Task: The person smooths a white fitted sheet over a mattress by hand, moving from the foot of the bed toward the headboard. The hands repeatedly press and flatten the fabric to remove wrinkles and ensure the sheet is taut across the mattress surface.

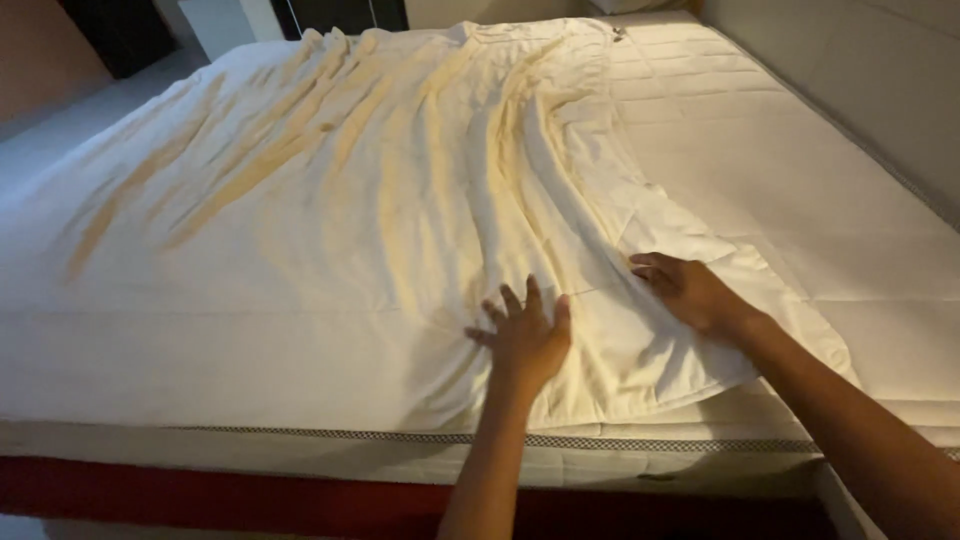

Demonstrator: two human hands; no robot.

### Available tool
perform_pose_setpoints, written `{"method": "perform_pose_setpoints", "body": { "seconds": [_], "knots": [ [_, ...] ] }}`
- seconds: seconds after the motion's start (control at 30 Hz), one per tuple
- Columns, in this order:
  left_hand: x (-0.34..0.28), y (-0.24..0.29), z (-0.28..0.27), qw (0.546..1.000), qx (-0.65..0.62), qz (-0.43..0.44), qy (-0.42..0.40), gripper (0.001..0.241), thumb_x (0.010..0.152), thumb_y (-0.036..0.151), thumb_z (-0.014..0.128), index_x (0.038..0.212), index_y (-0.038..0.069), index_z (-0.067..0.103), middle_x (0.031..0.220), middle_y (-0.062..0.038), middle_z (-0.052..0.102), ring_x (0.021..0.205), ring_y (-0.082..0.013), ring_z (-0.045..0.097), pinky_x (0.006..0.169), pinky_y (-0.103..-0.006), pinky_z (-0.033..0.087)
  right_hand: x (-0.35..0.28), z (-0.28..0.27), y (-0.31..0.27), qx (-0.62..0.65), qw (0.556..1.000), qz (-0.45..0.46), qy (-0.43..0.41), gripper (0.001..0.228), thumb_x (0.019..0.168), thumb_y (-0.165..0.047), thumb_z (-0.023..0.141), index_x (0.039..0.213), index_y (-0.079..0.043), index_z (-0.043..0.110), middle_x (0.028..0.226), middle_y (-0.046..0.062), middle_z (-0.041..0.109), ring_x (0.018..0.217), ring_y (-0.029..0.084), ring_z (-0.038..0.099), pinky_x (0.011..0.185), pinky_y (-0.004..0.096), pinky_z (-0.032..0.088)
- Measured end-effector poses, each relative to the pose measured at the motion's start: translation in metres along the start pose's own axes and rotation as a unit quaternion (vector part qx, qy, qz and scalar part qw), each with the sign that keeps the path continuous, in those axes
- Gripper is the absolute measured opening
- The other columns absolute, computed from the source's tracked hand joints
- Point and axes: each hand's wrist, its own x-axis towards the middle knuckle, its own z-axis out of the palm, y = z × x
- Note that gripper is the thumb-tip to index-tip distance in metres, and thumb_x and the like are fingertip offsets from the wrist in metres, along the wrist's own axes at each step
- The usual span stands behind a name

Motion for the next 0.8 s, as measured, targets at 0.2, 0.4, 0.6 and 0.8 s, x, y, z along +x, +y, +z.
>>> {"method": "perform_pose_setpoints", "body": {
  "seconds": [0.2, 0.4, 0.6, 0.8],
  "knots": [
    [0.034, 0.025, 0.102, 0.95, 0.13, 0.215, 0.187, 0.07, 0.094, 0.045, 0.05, 0.15, 0.003, 0.049, 0.164, -0.032, 0.03, 0.157, -0.051, 0.016, 0.117, -0.0786, 0.002, 0.013, 0.007, 0.072, -0.242, 0.948, -0.144, 0.146, 0.046, 0.088, -0.025, 0.061, 0.131, -0.013, 0.069, 0.144, 0.017, 0.064, 0.129, 0.036, 0.06, 0.113, 0.044, 0.046],
    [0.005, 0.049, 0.092, 0.954, 0.121, 0.206, 0.18, 0.069, 0.088, 0.043, 0.058, 0.145, 0.004, 0.055, 0.156, -0.028, 0.044, 0.151, -0.0478, 0.028, 0.119, -0.0773, 0.007, 0.0, 0.02, 0.061, -0.232, 0.964, -0.072, 0.105, 0.056, 0.098, -0.042, 0.042, 0.15, -0.024, 0.053, 0.161, 0.011, 0.041, 0.151, 0.03, 0.03, 0.122, 0.053, 0.019],
    [-0.001, 0.064, 0.084, 0.965, 0.133, 0.174, 0.146, 0.071, 0.084, 0.047, 0.058, 0.145, 0.01, 0.055, 0.154, -0.027, 0.042, 0.147, -0.0462, 0.029, 0.114, -0.0807, -0.001, 0.003, -0.002, 0.076, -0.234, 0.971, -0.042, 0.025, 0.06, 0.101, -0.053, 0.03, 0.155, -0.031, 0.044, 0.167, 0.001, 0.032, 0.157, 0.022, 0.021, 0.126, 0.053, 0.013],
    [0.005, 0.064, 0.104, 0.962, 0.148, 0.182, 0.138, 0.073, 0.084, 0.052, 0.055, 0.145, 0.012, 0.055, 0.157, -0.028, 0.038, 0.15, -0.0489, 0.025, 0.119, -0.0742, -0.002, -0.014, -0.012, 0.088, -0.244, 0.969, -0.007, 0.028, 0.069, 0.1, -0.065, 0.02, 0.156, -0.03, 0.039, 0.168, 0.003, 0.029, 0.157, 0.025, 0.019, 0.127, 0.053, 0.01]
  ]
}}
